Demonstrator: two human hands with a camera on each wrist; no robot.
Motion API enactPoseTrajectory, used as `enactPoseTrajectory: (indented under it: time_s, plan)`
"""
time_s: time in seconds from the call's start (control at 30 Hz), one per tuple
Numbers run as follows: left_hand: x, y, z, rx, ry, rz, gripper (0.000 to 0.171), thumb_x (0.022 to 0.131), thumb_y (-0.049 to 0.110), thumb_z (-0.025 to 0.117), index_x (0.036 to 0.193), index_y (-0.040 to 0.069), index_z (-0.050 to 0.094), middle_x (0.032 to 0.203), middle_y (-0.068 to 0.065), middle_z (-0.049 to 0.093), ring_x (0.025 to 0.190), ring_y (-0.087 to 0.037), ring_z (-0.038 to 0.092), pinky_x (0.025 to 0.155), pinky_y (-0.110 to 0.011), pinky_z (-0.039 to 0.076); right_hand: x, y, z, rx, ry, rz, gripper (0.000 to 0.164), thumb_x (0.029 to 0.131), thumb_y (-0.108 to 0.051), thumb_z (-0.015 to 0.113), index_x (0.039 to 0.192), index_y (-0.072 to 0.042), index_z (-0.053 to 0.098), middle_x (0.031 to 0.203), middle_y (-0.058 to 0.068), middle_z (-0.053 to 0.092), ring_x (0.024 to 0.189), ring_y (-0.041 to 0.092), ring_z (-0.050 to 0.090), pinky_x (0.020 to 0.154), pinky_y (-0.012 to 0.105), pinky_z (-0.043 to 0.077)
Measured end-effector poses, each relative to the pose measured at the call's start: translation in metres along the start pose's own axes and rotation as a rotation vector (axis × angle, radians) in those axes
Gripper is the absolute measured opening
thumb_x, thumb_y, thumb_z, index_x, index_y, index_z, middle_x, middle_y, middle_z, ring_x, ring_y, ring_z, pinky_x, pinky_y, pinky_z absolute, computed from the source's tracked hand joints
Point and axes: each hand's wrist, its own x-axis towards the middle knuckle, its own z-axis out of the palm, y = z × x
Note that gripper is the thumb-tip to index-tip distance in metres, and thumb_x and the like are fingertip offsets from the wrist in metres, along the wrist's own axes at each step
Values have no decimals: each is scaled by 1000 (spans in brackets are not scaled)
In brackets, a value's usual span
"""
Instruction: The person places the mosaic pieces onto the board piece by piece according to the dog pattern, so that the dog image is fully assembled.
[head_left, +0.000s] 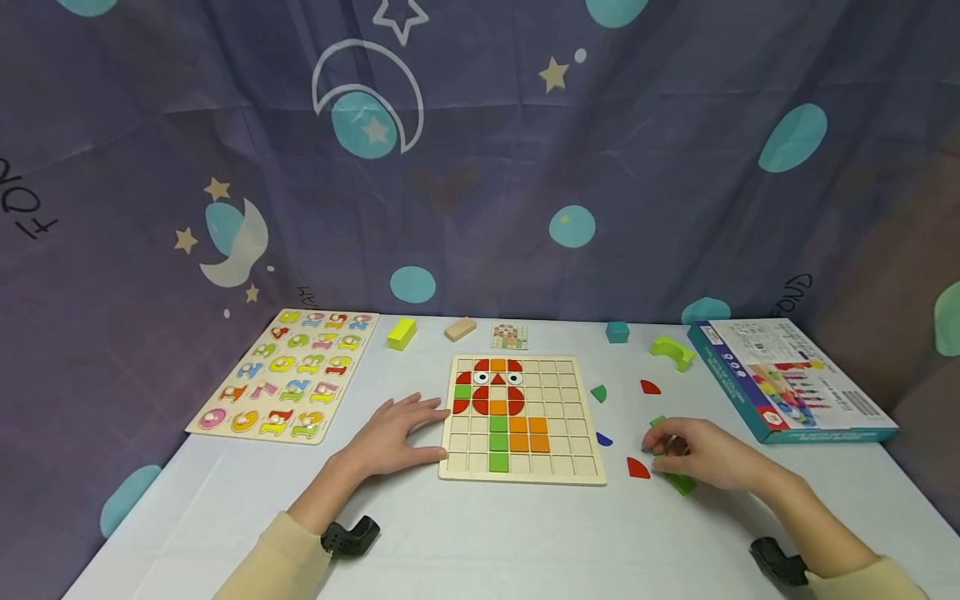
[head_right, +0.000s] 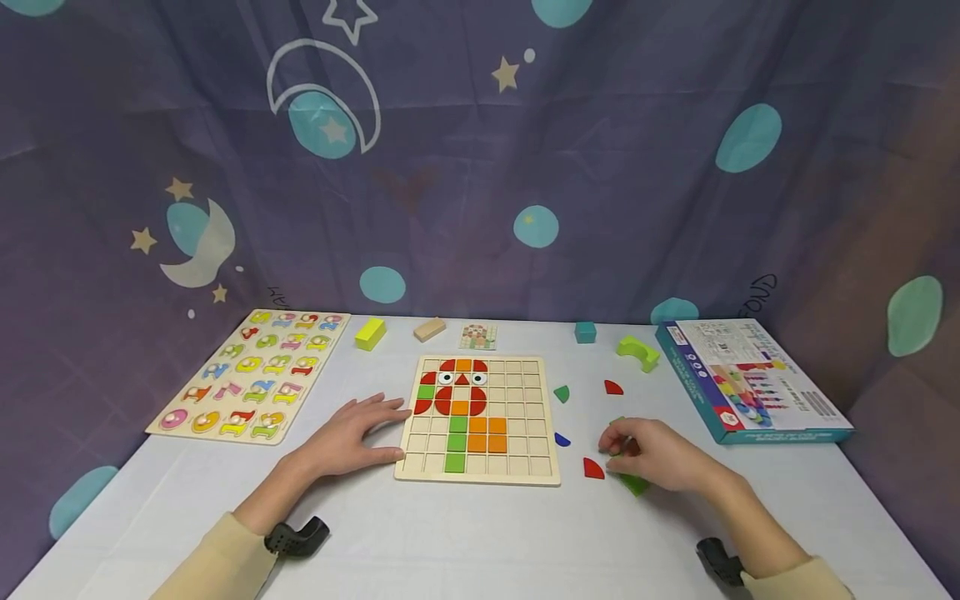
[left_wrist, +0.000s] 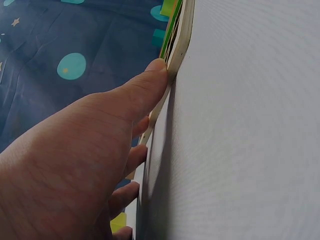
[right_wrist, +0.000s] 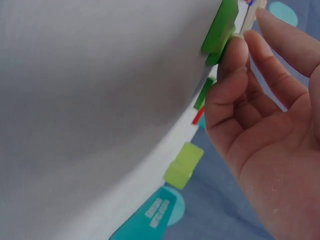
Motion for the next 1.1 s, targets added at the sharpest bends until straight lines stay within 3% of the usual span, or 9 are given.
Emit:
enactPoseTrajectory:
  time_s: [0.27, 0.8, 1.1]
  plan:
    - [1, -1, 1, -3, 1, 4, 67, 87, 60, 70, 142, 22, 61, 152, -2, 49, 147, -31, 32, 117, -62, 18, 2, -4, 5, -46, -7, -44, 22, 87, -18, 81, 104, -11, 69, 93, -4, 61, 79, 12, 53, 67, 25, 49]
    - [0, -2, 1, 0, 3, 6, 67, 87, 60, 70, 141, 22, 61, 152, -2, 49, 146, -33, 32, 116, -62, 18, 6, -8, -2, -26, 4, 38, 24, 86, -18, 81, 106, -10, 70, 91, -2, 61, 83, 20, 53, 69, 24, 50]
    - [0, -1, 1, 1, 6, 0, 66, 87, 60, 71, 141, 23, 62, 152, -2, 49, 146, -32, 33, 116, -62, 18, 24, -13, -7, -30, 62, -14, 22, 89, -12, 78, 109, -6, 69, 92, -1, 61, 82, 20, 55, 67, 24, 52]
